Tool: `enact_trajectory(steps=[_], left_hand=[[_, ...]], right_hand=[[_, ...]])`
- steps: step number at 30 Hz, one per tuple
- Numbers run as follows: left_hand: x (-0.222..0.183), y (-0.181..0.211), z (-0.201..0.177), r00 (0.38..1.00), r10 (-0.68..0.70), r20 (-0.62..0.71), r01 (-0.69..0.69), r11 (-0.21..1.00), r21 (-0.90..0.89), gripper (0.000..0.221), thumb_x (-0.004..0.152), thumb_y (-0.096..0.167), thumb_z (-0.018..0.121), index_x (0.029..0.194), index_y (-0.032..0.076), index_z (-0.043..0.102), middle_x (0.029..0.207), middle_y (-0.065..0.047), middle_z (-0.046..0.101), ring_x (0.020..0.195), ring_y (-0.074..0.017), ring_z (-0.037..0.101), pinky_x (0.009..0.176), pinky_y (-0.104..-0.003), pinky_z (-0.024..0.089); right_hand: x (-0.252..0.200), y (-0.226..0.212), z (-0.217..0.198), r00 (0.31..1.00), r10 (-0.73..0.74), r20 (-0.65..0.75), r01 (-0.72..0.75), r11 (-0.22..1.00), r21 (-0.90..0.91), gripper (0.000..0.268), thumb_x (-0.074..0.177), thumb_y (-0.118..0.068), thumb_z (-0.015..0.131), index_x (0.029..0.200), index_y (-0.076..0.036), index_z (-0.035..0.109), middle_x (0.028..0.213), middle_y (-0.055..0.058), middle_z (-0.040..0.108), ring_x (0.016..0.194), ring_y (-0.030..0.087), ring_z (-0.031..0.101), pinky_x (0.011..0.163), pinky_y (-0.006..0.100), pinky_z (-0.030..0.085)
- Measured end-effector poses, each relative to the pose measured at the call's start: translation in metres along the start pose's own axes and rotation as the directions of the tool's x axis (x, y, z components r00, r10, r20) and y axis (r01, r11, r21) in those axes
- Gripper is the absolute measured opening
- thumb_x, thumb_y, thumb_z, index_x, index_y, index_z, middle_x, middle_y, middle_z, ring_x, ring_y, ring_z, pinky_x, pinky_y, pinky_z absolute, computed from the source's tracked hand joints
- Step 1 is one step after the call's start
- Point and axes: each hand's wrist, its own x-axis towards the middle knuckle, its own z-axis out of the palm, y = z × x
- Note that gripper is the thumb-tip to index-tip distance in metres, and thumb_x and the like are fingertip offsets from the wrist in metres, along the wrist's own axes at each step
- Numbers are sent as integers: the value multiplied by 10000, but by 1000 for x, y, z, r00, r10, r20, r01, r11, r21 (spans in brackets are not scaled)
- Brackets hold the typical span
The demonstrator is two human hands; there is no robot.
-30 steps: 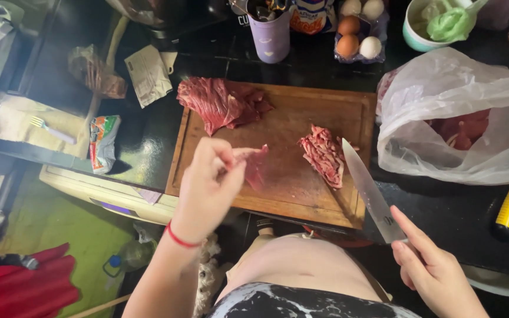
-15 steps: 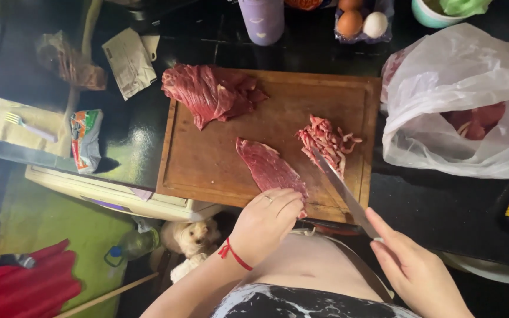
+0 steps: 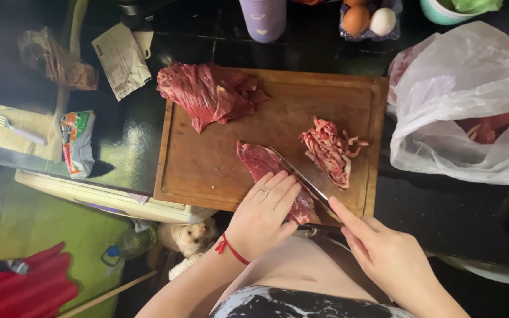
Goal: Slicing raw meat into thin strips on a wooden cutting board using a kitchen knife.
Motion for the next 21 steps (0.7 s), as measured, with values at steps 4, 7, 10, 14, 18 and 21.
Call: enact_trajectory(steps=[4,7,10,14,18,21], left_hand=[[1,-2,-1,1000,23,-15,-23,1000,10,602,901,164,735,1458,-44,647,1509,-206,651,1447,-405,593,1277,-544,431],[3,-3,-2,998,39,-39,-39,999,13,561,903,159,751,1423,-38,673,1490,-199,664,1417,-398,615,1272,-541,441],[4,-5,-1,997,56,-45,-55,998,22,537,880,150,743,1377,-47,700,1462,-188,688,1408,-365,624,1270,-540,443],[7,-6,-3,998,59,-26,-59,998,4,536,876,173,755,1361,-50,699,1437,-202,697,1400,-380,625,1263,-549,440],[9,-5,-5,998,56,-23,-56,998,14,503,908,199,759,1344,-44,702,1419,-194,702,1384,-370,633,1259,-538,443],[9,-5,-6,999,50,-16,-50,999,16,496,909,200,753,1341,-37,702,1423,-188,699,1386,-364,630,1259,-533,442]], right_hand=[[6,-1,3,1000,-18,-25,17,999,-34,665,998,-294,641,1627,-428,473,1041,-119,774,704,233,756,497,439,612],[6,-5,0,1000,19,-12,-19,998,-57,662,1003,-305,639,1626,-457,475,898,-108,721,585,273,686,491,447,589],[7,-8,-1,1000,-5,-26,2,991,-130,669,997,-319,645,1626,-466,472,826,-103,687,539,267,665,447,452,571],[9,-12,-8,992,-89,-86,66,969,-237,647,1002,-344,640,1623,-438,488,763,-100,640,491,259,655,405,435,556],[6,-11,-7,988,-120,-101,84,950,-301,650,1002,-345,639,1628,-424,485,760,-107,638,455,238,630,373,408,534],[4,-11,-5,987,-124,-103,87,948,-306,649,1006,-345,635,1633,-416,481,751,-104,626,450,234,616,376,401,522]])
